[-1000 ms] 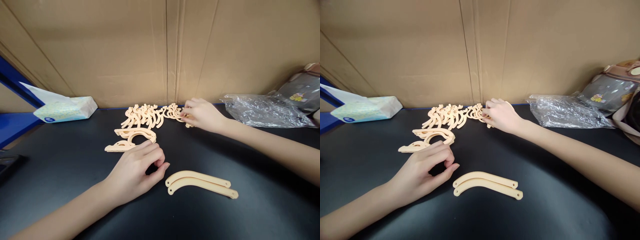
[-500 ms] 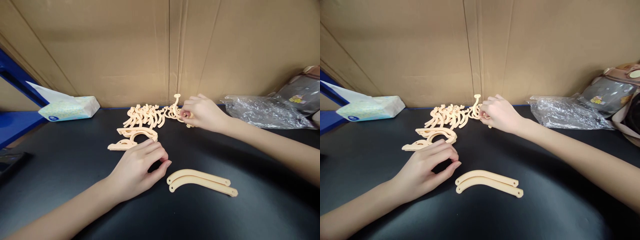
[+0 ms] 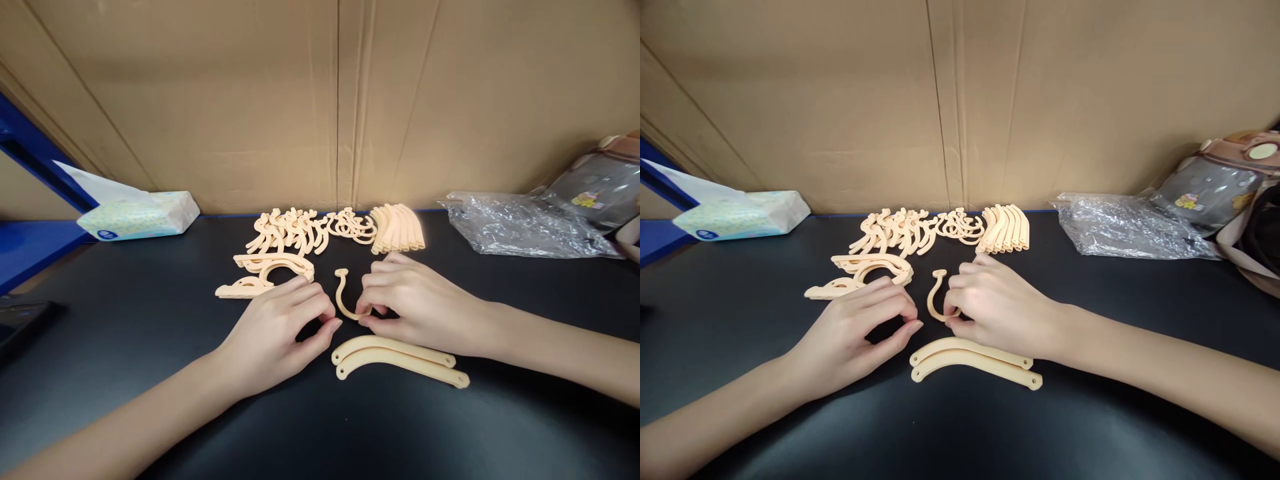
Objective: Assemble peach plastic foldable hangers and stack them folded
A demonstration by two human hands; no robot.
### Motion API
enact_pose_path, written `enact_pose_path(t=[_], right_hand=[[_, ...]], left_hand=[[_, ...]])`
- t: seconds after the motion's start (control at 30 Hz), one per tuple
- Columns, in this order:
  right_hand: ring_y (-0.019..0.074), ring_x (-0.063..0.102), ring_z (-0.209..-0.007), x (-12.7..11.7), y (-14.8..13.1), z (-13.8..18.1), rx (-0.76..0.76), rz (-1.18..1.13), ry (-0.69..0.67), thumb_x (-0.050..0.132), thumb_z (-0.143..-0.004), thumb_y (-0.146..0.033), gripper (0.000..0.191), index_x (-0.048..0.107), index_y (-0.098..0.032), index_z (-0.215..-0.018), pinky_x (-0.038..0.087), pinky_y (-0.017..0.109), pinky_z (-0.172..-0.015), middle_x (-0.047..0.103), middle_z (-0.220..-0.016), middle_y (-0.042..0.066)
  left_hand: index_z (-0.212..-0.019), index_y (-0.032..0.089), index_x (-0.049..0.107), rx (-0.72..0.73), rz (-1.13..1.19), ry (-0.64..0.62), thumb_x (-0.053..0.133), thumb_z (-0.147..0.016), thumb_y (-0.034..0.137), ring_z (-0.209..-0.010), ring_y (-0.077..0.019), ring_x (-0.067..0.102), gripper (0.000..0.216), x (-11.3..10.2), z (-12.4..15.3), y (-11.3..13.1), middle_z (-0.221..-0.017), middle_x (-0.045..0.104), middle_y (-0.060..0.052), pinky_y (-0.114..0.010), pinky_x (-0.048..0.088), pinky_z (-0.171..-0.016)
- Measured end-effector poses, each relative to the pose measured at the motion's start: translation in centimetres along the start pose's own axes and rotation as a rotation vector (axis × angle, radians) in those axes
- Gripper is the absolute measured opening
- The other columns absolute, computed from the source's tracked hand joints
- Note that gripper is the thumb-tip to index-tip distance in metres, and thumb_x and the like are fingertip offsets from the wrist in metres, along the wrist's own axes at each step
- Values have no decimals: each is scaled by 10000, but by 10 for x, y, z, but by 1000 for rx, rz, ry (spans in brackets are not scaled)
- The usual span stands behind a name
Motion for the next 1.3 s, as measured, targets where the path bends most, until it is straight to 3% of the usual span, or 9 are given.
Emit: enact_pose_path(t=[0.37, 0.6, 0.7, 0.87, 0.93, 1.03, 1.17, 1.3], right_hand=[[127, 473, -663, 3, 1, -1, -45, -48, 22, 635, -872, -235, 137, 685, -177, -758, 280, 293, -694, 618, -666, -23], [133, 475, -677, 0, 3, 8, -46, -49, 36, 595, -904, -278, 162, 707, -178, -843, 302, 304, -721, 613, -673, -23], [134, 482, -674, -5, 6, 15, -24, -47, 52, 574, -914, -256, 159, 702, -180, -859, 315, 309, -724, 613, -673, -25], [152, 544, -734, -12, 14, 23, -1, 5, 81, 549, -922, -251, 165, 691, -167, -927, 367, 325, -772, 648, -774, 6], [178, 577, -796, -13, 19, 19, 4, 61, 101, 545, -923, -268, 188, 684, -153, -975, 396, 343, -808, 663, -848, 36], [219, 605, -901, -12, 27, 7, -2, 136, 121, 528, -929, -269, 228, 674, -135, -1041, 431, 373, -860, 676, -971, 79], [248, 605, -1013, -4, 36, -16, -22, 166, 121, 487, -950, -291, 318, 630, -103, -1162, 448, 391, -916, 662, -1105, 114], [261, 589, -1067, 9, 39, -35, -34, 198, 102, 463, -951, -237, 326, 601, -89, -1206, 446, 415, -923, 634, -1182, 143]], left_hand=[[-806, 175, 565, 12, -37, 42, 509, -927, 202, -735, -141, 487, 136, -5, -2, 3, -762, 582, 1, -260, 388, -672], [-791, 178, 565, -147, -293, 87, 492, -915, 255, -789, -170, 550, 163, -27, -27, -14, -786, 619, -4, -265, 396, -656], [-833, 187, 588, -251, -452, 42, 476, -912, 273, -855, -204, 572, 162, -34, -50, -33, -834, 650, -15, -269, 405, -637], [-992, 172, 626, -450, -630, -94, 423, -923, 291, -1100, -265, 536, 246, -41, -91, -84, -1084, 653, -83, -321, 454, -802], [-1039, 161, 626, -506, -615, -135, 460, -898, 346, -1109, -287, 546, 286, -42, -104, -103, -1121, 651, -106, -340, 462, -814], [-1024, 170, 661, -624, -562, -252, 512, -841, 464, -942, -282, 636, 377, -37, -115, -126, -1028, 697, -106, -332, 484, -738], [-983, 171, 704, -727, -540, -350, 595, -754, 481, -889, -302, 659, 401, -32, -119, -133, -983, 714, -125, -336, 486, -711], [-1014, 169, 704, -778, -545, -352, 640, -720, 412, -963, -305, 644, 386, -31, -119, -129, -1041, 706, -132, -336, 481, -777]])
Point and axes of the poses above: each hand's wrist, its own z-axis away from the middle knuckle, its own x-axis out of the palm, y = z × x, the point moved 7 cm from there along -z, towards the middle knuckle
